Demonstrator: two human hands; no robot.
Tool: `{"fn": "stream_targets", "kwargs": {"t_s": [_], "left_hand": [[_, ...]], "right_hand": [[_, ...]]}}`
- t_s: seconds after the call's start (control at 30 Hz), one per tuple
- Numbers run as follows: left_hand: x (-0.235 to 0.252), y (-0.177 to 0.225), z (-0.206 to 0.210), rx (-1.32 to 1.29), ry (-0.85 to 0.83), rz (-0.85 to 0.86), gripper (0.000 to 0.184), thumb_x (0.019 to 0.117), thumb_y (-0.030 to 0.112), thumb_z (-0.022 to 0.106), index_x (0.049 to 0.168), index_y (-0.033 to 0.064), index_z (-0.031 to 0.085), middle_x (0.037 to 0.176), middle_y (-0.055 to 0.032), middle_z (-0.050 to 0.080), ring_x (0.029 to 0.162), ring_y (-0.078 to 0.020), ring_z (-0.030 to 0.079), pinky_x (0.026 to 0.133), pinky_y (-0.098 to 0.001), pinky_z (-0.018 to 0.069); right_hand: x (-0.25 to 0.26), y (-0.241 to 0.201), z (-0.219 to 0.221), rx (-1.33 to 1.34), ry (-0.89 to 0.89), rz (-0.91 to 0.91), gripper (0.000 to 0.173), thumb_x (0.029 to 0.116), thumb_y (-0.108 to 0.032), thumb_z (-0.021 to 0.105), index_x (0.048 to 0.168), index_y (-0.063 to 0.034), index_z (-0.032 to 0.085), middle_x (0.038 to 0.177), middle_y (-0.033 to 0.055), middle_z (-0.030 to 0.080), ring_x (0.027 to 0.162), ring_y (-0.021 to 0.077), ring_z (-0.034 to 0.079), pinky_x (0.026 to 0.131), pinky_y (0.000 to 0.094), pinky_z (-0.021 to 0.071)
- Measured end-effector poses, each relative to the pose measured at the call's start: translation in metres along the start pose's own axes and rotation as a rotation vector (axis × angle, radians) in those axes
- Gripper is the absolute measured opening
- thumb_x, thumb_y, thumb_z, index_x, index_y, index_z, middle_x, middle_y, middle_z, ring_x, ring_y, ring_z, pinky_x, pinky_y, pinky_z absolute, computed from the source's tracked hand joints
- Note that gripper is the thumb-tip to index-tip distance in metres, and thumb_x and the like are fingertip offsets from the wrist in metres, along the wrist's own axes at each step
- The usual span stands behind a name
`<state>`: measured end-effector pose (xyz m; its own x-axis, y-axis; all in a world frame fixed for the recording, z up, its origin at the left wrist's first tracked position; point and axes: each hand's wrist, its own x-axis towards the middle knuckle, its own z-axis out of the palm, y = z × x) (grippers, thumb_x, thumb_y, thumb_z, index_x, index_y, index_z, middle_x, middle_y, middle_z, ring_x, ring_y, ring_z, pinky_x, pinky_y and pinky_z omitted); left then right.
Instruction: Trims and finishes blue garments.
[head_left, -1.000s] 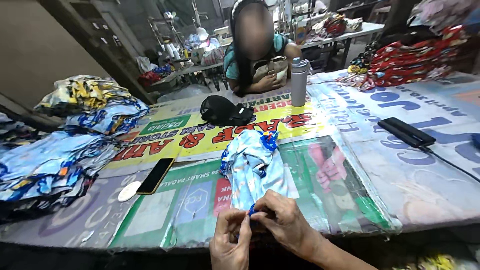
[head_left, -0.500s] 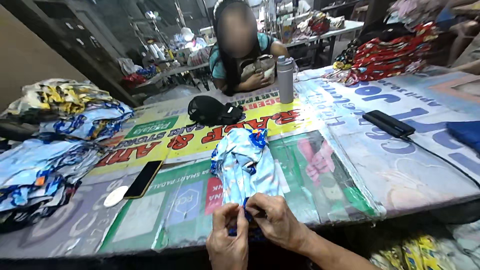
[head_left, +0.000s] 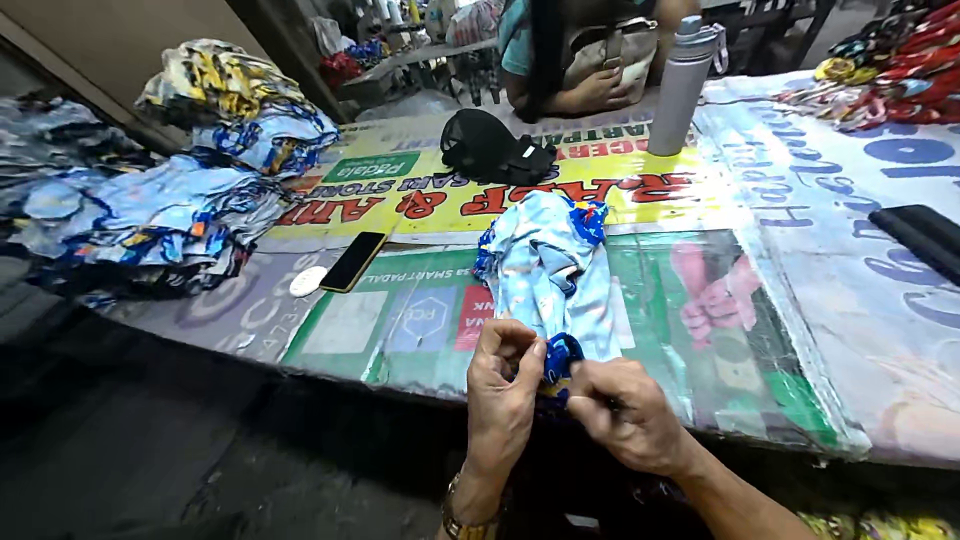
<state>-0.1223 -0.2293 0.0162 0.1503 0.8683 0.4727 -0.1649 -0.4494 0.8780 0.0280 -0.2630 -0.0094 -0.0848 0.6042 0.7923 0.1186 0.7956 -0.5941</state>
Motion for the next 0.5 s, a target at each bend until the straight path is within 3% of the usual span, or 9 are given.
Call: {"fn": "stream_targets", "kwargs": {"t_s": [0.07, 0.13, 0.2, 0.27, 0.33, 0.43, 0.5], "left_hand": [[0.002, 0.002, -0.003, -0.027, -0.052, -0.011, 0.015, 0.0942, -0.007, 0.059, 0.107, 0.0016, 0.056, 0.094, 0.0001, 0.069, 0.086, -0.0057, 0.068, 0.078, -0.0220, 0.0586], [0.004, 0.004, -0.005, -0.012, -0.107, -0.004, 0.014, 0.0959, -0.005, 0.059, 0.108, 0.0021, 0.057, 0.096, 0.0011, 0.069, 0.088, -0.0048, 0.068, 0.081, -0.0219, 0.0585], [0.006, 0.004, -0.006, 0.003, -0.159, 0.013, 0.014, 0.0968, -0.004, 0.059, 0.110, 0.0017, 0.058, 0.098, 0.0015, 0.069, 0.090, -0.0044, 0.068, 0.083, -0.0223, 0.0586], [0.008, 0.004, -0.007, -0.002, -0.189, 0.025, 0.014, 0.0977, -0.003, 0.059, 0.111, 0.0016, 0.058, 0.098, 0.0018, 0.070, 0.090, -0.0046, 0.068, 0.083, -0.0228, 0.0588], [0.011, 0.002, -0.009, -0.019, -0.196, 0.010, 0.013, 0.0991, -0.003, 0.057, 0.112, 0.0018, 0.058, 0.097, 0.0022, 0.070, 0.089, -0.0047, 0.069, 0.083, -0.0229, 0.0588], [0.015, -0.001, -0.014, 0.016, -0.246, -0.037, 0.015, 0.1003, 0.001, 0.057, 0.115, -0.0009, 0.060, 0.091, 0.0021, 0.068, 0.081, -0.0038, 0.066, 0.076, -0.0215, 0.0573], [0.016, -0.004, -0.014, 0.136, -0.306, -0.065, 0.023, 0.0943, 0.011, 0.069, 0.113, -0.0011, 0.063, 0.085, 0.0021, 0.065, 0.074, -0.0030, 0.062, 0.068, -0.0196, 0.0549]], "right_hand": [[0.002, -0.001, -0.007, -0.031, 0.083, 0.039, 0.034, 0.1052, -0.020, 0.056, 0.078, -0.0008, 0.056, 0.067, 0.0042, 0.053, 0.063, 0.0009, 0.053, 0.059, 0.0131, 0.0437], [0.008, 0.004, -0.017, -0.183, 0.119, 0.123, 0.034, 0.1039, -0.034, 0.059, 0.095, -0.0022, 0.067, 0.083, 0.0025, 0.062, 0.073, -0.0020, 0.056, 0.066, 0.0119, 0.0477], [0.012, 0.013, -0.024, -0.218, 0.022, 0.227, 0.043, 0.1008, -0.044, 0.062, 0.112, -0.0044, 0.072, 0.100, 0.0031, 0.065, 0.079, -0.0009, 0.056, 0.069, 0.0146, 0.0481], [0.017, 0.019, -0.027, -0.007, -0.077, 0.315, 0.027, 0.1010, -0.029, 0.064, 0.102, -0.0026, 0.071, 0.095, 0.0006, 0.065, 0.082, -0.0007, 0.058, 0.072, 0.0152, 0.0491], [0.021, 0.019, -0.026, 0.258, -0.071, 0.423, 0.016, 0.1025, -0.014, 0.057, 0.090, -0.0075, 0.065, 0.079, -0.0090, 0.059, 0.072, -0.0064, 0.055, 0.065, 0.0112, 0.0459], [0.020, 0.019, -0.027, 0.467, -0.006, 0.542, 0.020, 0.1046, -0.017, 0.055, 0.087, -0.0123, 0.064, 0.072, -0.0106, 0.057, 0.066, -0.0036, 0.055, 0.062, 0.0143, 0.0472], [0.020, 0.019, -0.025, 0.434, 0.021, 0.552, 0.020, 0.1038, -0.018, 0.056, 0.085, -0.0137, 0.063, 0.071, -0.0118, 0.056, 0.064, -0.0044, 0.053, 0.060, 0.0140, 0.0452]]}}
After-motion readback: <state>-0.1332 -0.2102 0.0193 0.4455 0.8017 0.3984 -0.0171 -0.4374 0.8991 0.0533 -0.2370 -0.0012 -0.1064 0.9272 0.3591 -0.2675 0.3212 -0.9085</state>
